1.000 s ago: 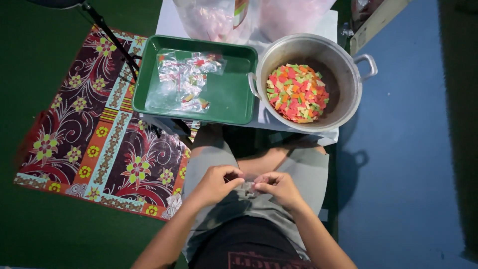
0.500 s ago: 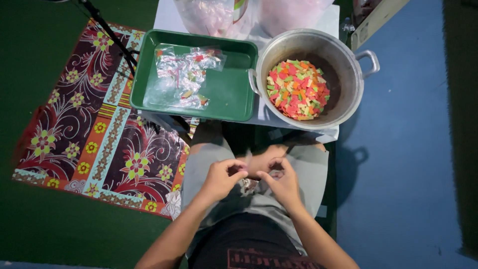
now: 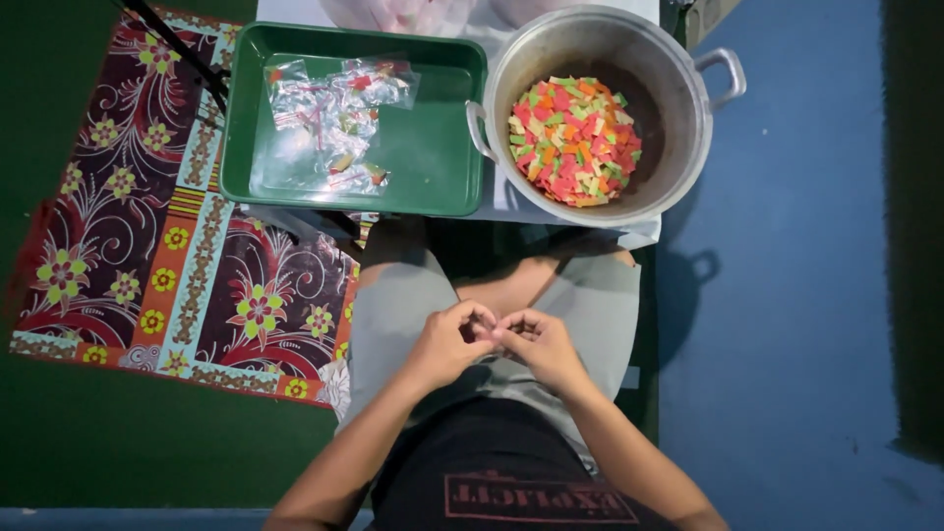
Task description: Packaging small colorful snacks into individual plastic bags from a large pot while sitting on the floor.
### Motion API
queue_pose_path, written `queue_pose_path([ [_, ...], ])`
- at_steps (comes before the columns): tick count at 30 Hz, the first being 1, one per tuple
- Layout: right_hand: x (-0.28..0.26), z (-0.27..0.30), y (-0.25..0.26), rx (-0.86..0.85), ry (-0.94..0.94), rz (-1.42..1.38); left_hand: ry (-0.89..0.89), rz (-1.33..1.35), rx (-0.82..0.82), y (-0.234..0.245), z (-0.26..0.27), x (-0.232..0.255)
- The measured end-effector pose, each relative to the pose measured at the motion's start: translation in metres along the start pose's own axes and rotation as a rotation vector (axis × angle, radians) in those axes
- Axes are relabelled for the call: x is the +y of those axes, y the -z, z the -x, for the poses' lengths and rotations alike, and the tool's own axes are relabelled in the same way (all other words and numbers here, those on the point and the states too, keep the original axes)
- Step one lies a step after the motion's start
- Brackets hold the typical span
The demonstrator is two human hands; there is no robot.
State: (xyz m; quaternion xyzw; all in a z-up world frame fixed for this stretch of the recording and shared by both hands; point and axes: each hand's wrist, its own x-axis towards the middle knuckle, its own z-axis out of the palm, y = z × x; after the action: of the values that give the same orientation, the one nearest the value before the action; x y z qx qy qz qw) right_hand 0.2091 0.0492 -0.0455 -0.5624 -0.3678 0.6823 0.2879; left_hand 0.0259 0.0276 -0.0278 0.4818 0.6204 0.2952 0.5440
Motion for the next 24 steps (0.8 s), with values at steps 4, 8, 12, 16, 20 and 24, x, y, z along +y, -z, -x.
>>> queue_pose_path([
  [4,-0.005,0.000,0.003,0.016,0.048,0.067,0.058,0.146,-0.024,-0.012,-0.010,-0.028],
  [8,-0.004,-0.003,0.006,0.021,0.097,0.114,0.058,0.147,-0.073,-0.011,-0.009,-0.027],
  [12,0.007,-0.011,0.013,0.027,0.124,0.123,0.059,0.165,-0.131,-0.008,-0.007,-0.021],
  [16,0.011,-0.013,0.014,0.024,0.145,0.085,0.013,0.198,-0.089,-0.009,-0.005,-0.014],
  [20,-0.001,-0.007,0.008,0.042,0.152,0.138,-0.040,0.023,-0.034,-0.004,-0.003,-0.008],
  [24,-0.004,0.001,0.007,0.073,0.166,0.245,-0.089,-0.122,-0.078,0.007,0.006,0.023],
])
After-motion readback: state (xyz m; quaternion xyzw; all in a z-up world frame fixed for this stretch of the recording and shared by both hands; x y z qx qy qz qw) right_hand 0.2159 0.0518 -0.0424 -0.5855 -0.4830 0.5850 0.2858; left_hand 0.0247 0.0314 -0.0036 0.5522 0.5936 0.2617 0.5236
